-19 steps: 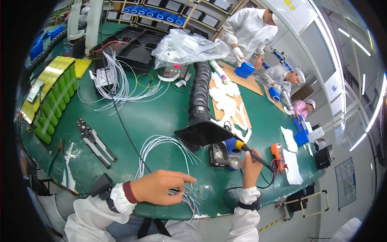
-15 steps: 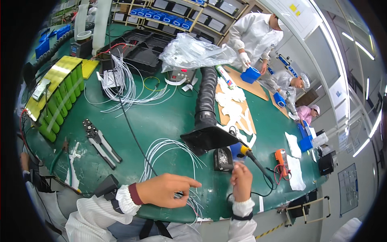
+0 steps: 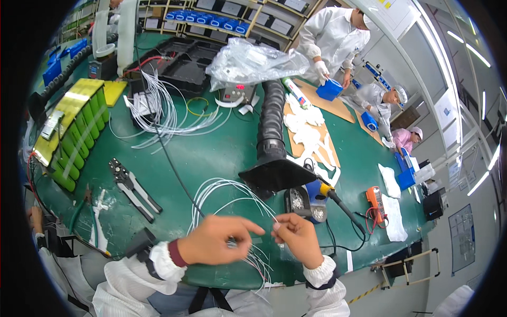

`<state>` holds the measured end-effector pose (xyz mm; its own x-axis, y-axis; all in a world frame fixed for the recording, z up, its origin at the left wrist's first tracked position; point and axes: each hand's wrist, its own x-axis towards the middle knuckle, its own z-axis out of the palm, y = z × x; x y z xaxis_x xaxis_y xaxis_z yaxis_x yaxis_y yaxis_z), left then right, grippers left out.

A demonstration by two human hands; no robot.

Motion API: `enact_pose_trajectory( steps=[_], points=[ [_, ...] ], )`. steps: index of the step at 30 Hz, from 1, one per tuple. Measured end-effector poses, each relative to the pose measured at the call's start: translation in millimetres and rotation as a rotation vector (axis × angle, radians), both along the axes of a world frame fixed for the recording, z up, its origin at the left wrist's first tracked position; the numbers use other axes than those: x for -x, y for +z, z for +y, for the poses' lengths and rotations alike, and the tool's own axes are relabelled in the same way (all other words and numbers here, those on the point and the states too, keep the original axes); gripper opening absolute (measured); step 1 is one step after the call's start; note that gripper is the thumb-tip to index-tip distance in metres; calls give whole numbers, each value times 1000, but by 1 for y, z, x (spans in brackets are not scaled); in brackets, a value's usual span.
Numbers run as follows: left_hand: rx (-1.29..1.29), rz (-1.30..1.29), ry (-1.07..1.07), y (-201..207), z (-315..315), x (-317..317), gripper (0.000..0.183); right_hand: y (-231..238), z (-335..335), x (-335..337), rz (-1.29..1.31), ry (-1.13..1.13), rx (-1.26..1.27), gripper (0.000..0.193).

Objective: Soldering electronic wires onto components at a factory workbench.

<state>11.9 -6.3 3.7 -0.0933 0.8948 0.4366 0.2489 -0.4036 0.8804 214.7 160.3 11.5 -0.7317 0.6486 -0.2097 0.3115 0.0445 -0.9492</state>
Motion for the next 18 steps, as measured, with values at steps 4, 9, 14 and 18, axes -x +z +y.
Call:
enact_pose_trajectory(
  steps=[4,9,14,18],
  points=[
    [70,-238,367,4,4,16,5,23,-24,-26,-385,268,-505,18],
    [266,441,485,-31,11,22,10,23,-16,-25,-580,798,-739,30],
    [231,426,405,-37,17,6,12,39,25,-4,-641,655,-687,34],
    [299,401,329,-34,13,8,13,4,40,27,-144,173,-592,26]
  ],
)
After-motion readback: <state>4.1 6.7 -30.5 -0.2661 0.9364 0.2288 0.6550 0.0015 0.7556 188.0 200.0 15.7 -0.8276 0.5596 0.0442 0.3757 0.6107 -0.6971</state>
